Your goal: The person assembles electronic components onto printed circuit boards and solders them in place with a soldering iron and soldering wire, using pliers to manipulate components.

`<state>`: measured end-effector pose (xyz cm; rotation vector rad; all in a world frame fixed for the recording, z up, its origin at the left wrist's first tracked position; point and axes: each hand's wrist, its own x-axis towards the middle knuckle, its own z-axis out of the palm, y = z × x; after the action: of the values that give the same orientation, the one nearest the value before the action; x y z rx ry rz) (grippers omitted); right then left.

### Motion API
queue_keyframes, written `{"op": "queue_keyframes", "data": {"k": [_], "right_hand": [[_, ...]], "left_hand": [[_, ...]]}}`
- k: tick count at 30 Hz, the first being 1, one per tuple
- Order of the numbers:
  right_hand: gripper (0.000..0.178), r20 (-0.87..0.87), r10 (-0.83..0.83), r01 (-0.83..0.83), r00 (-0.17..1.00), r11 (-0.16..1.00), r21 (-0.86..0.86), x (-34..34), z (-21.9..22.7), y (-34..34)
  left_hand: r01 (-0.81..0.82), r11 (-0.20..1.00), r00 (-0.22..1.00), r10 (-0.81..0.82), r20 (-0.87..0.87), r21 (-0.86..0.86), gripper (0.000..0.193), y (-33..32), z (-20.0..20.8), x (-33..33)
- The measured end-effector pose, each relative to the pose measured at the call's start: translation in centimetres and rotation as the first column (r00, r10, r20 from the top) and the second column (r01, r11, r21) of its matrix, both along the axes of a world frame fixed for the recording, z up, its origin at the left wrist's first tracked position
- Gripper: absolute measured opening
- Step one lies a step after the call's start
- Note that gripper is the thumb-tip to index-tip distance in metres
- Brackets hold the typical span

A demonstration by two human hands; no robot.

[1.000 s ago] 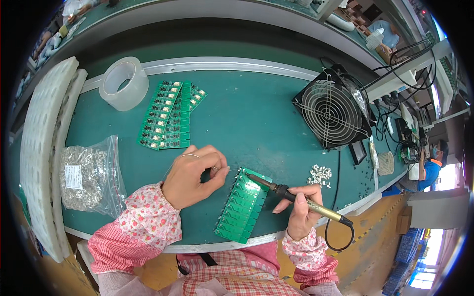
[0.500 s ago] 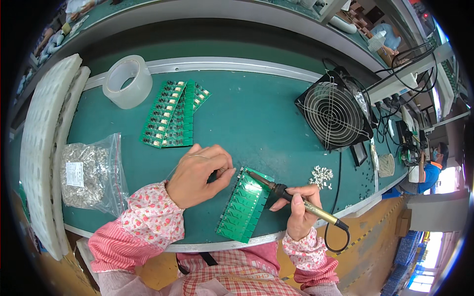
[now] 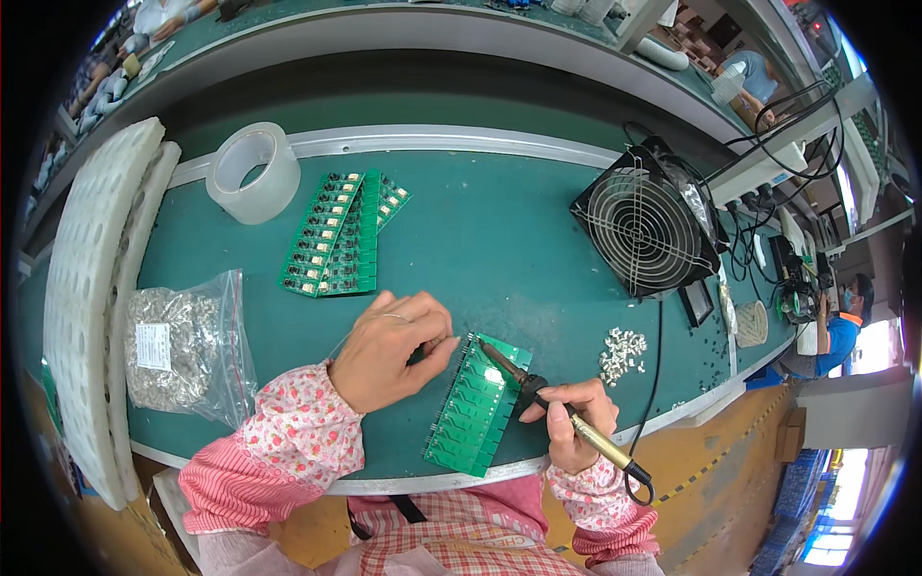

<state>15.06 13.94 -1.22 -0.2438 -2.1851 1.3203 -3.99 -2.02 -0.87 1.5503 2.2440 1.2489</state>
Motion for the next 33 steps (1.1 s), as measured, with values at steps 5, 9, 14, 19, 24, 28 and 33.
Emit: {"op": "queue_keyframes", "data": {"k": [5,9,14,19,24,28,33], "right_hand": [[0.009,-0.013,-0.014,0.013,1.0,1.0,-0.004,-0.2,0.0,-0.1],[0.01,-0.02,-0.013,0.013,1.0,1.0,0.013,-0.2,0.0,-0.1],[0.011,0.022,-0.063,0.064,0.998,0.997,-0.049,-0.1,0.8,-0.3],[0.011,0.029,-0.057,0.059,0.998,0.994,-0.089,-0.2,0.9,-0.3],[0.011,0.052,-0.036,0.041,0.998,0.994,-0.096,-0.3,1.0,-0.3],[0.011,0.056,-0.032,0.039,0.998,0.992,-0.118,-0.2,1.0,-0.3],[0.012,0.039,-0.012,0.015,0.999,0.996,-0.092,-0.1,0.8,-0.2]], "left_hand": [[0.009,1.0,1.0,-0.009,-0.008,0.009,0.02,0.0,0.0,0.0],[0.008,1.0,1.0,-0.008,0.003,0.03,0.019,0.1,-0.1,-0.1],[-0.011,1.0,0.999,0.012,0.039,-0.023,0.019,0.0,0.2,0.0],[0.011,1.0,1.0,-0.011,0.026,-0.007,0.012,0.0,0.0,-0.1],[0.02,1.0,0.999,-0.021,-0.031,-0.015,0.012,0.1,0.1,-0.1],[0.013,1.0,0.999,-0.014,-0.041,-0.028,0.011,0.1,0.0,0.0],[0.004,1.0,0.998,-0.005,-0.061,-0.011,0.011,0.1,-0.1,0.2]]}}
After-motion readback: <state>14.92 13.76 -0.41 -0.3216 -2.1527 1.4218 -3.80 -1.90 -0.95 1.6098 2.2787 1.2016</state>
